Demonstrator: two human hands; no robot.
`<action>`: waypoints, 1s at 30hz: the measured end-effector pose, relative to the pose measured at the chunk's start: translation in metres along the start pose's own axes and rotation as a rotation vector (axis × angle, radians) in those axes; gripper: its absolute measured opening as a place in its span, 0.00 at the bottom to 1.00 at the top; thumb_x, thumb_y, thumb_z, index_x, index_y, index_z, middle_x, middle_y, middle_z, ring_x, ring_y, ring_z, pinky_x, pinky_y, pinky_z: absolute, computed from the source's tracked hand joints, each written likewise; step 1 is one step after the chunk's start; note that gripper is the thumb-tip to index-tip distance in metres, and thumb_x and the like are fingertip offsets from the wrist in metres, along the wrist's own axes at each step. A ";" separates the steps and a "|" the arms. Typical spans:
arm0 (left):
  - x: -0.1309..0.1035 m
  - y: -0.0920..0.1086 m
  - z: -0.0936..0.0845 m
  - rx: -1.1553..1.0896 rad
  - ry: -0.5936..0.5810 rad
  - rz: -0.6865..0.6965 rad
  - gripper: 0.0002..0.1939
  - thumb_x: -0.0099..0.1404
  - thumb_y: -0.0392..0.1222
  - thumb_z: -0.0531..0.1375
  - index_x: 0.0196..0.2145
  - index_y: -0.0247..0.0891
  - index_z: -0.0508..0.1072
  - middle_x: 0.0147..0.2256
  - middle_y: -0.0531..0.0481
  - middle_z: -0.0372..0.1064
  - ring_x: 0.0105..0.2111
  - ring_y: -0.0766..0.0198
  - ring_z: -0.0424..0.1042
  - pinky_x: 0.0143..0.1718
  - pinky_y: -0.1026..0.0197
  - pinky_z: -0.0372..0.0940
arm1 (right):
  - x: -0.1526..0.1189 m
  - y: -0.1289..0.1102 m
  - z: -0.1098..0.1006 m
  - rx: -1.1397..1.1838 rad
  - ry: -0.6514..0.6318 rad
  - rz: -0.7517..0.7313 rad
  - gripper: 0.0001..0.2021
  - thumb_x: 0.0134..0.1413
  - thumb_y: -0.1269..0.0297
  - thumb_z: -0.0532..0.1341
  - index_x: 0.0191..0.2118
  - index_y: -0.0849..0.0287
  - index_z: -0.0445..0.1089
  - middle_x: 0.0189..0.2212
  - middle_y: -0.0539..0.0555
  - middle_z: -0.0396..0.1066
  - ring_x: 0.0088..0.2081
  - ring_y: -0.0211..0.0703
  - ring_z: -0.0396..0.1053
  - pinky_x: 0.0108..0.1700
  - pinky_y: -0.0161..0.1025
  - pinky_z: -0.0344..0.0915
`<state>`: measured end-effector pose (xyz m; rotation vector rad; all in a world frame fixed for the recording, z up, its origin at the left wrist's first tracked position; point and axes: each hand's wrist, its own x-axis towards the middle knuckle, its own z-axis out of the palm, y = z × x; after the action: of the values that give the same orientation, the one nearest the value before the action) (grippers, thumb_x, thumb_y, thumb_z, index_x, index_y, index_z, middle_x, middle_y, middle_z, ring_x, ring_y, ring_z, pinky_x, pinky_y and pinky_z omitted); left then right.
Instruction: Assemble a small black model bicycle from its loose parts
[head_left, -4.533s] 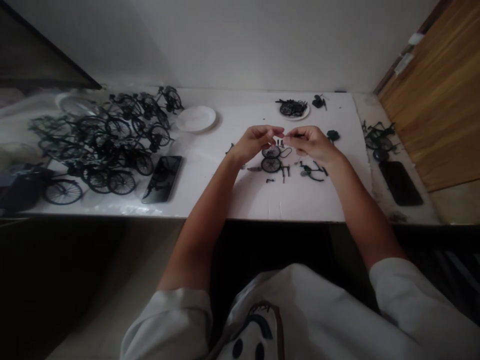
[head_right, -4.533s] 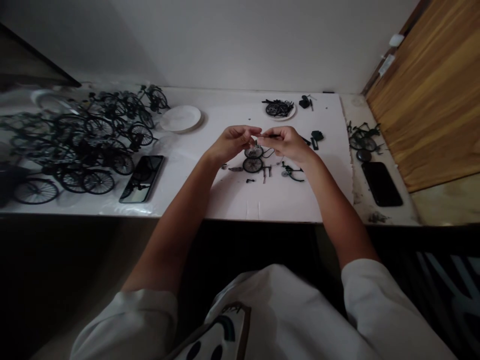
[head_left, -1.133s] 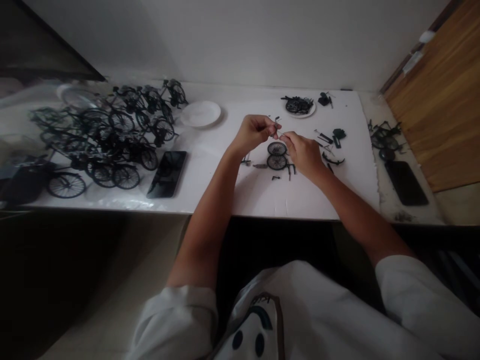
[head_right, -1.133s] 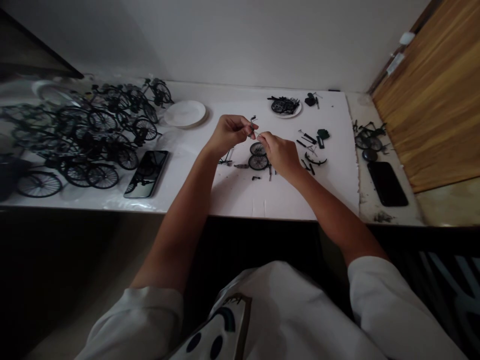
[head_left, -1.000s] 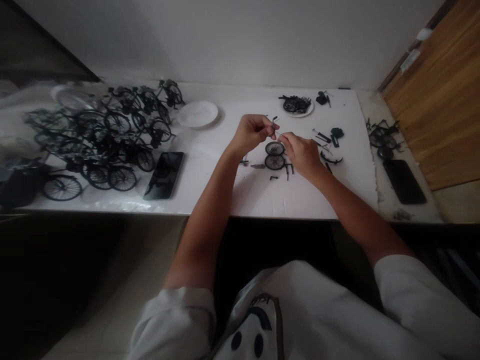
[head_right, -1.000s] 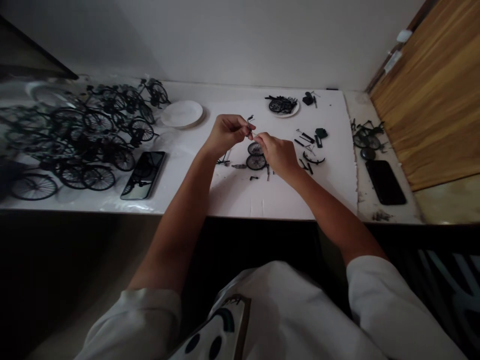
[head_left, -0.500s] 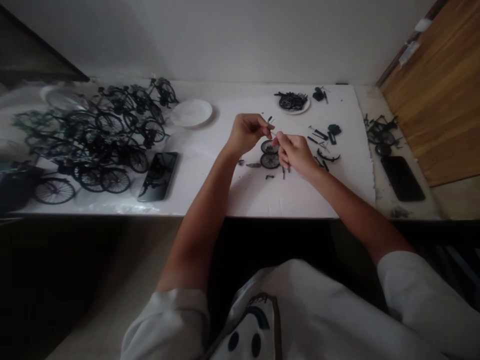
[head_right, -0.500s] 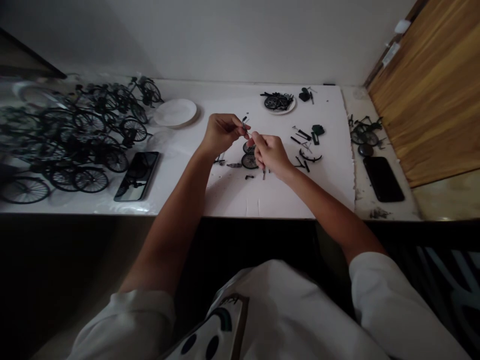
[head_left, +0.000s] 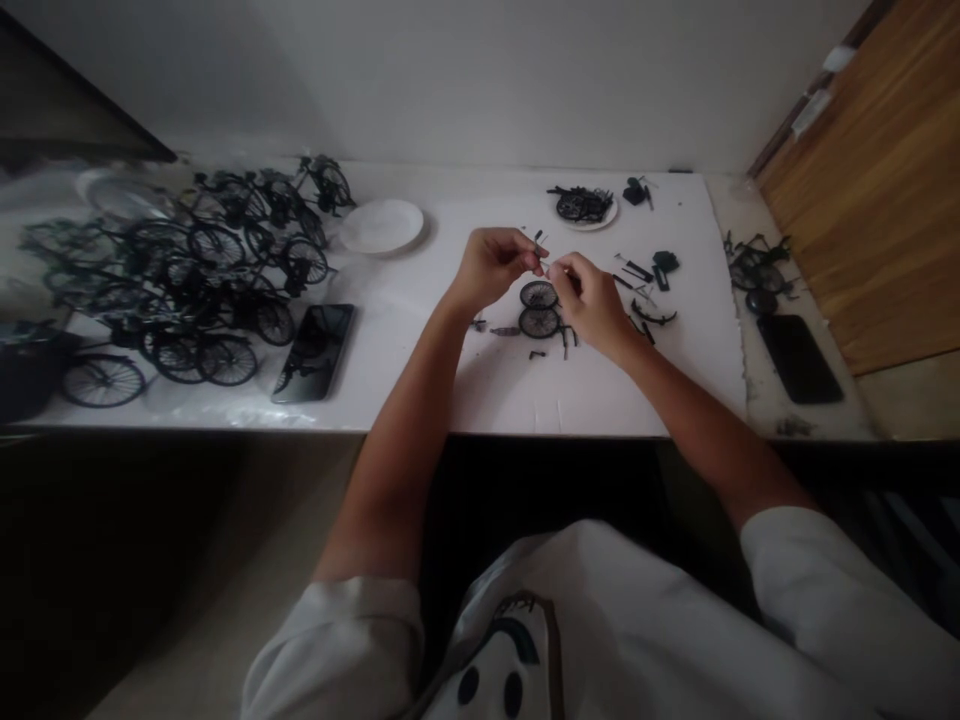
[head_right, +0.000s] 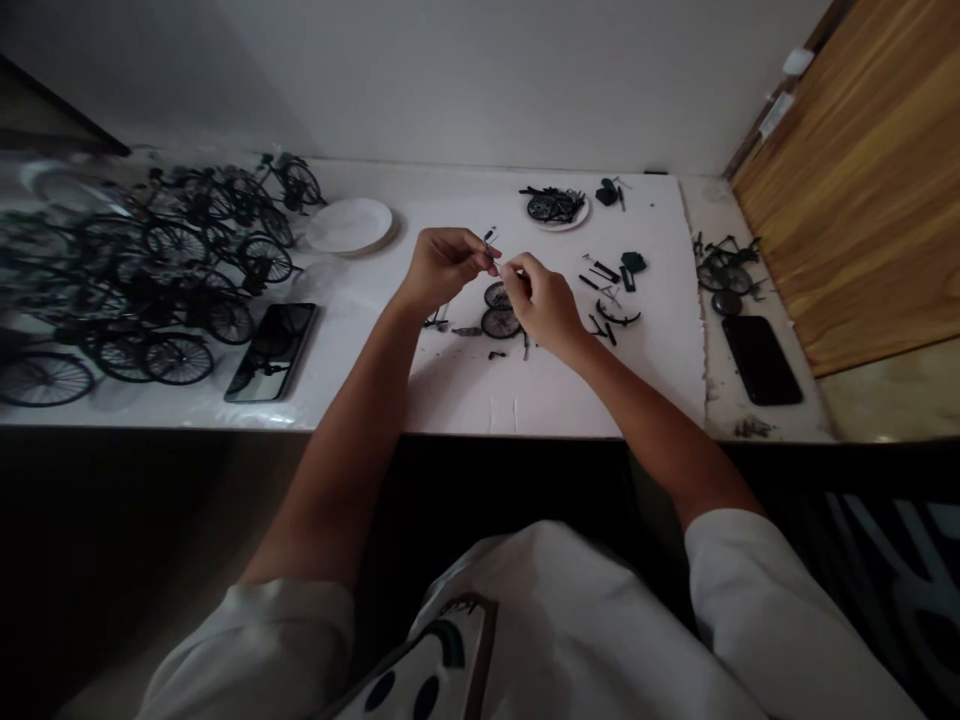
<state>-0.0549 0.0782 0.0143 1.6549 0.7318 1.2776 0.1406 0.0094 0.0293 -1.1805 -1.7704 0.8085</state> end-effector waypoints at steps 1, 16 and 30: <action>0.000 0.000 -0.001 -0.003 -0.001 -0.004 0.14 0.63 0.43 0.77 0.32 0.35 0.77 0.30 0.45 0.80 0.31 0.65 0.80 0.41 0.59 0.78 | -0.001 0.001 -0.001 -0.143 0.020 -0.088 0.18 0.79 0.49 0.55 0.42 0.55 0.72 0.35 0.54 0.77 0.37 0.43 0.72 0.37 0.37 0.62; -0.001 -0.017 0.003 0.011 0.027 -0.016 0.15 0.62 0.41 0.75 0.28 0.38 0.72 0.27 0.47 0.77 0.30 0.66 0.79 0.43 0.59 0.77 | -0.001 0.011 0.002 0.000 -0.049 -0.005 0.24 0.78 0.43 0.55 0.35 0.55 0.72 0.26 0.50 0.69 0.31 0.42 0.69 0.35 0.38 0.61; -0.001 -0.014 0.000 -0.008 0.006 -0.057 0.17 0.59 0.47 0.78 0.28 0.37 0.75 0.29 0.46 0.79 0.29 0.66 0.78 0.37 0.60 0.77 | 0.009 0.002 0.000 0.815 -0.299 0.536 0.21 0.74 0.46 0.64 0.33 0.56 0.66 0.17 0.37 0.47 0.16 0.29 0.42 0.19 0.31 0.43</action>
<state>-0.0547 0.0832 0.0009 1.6134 0.7715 1.2442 0.1394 0.0188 0.0302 -0.9834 -1.1045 1.8813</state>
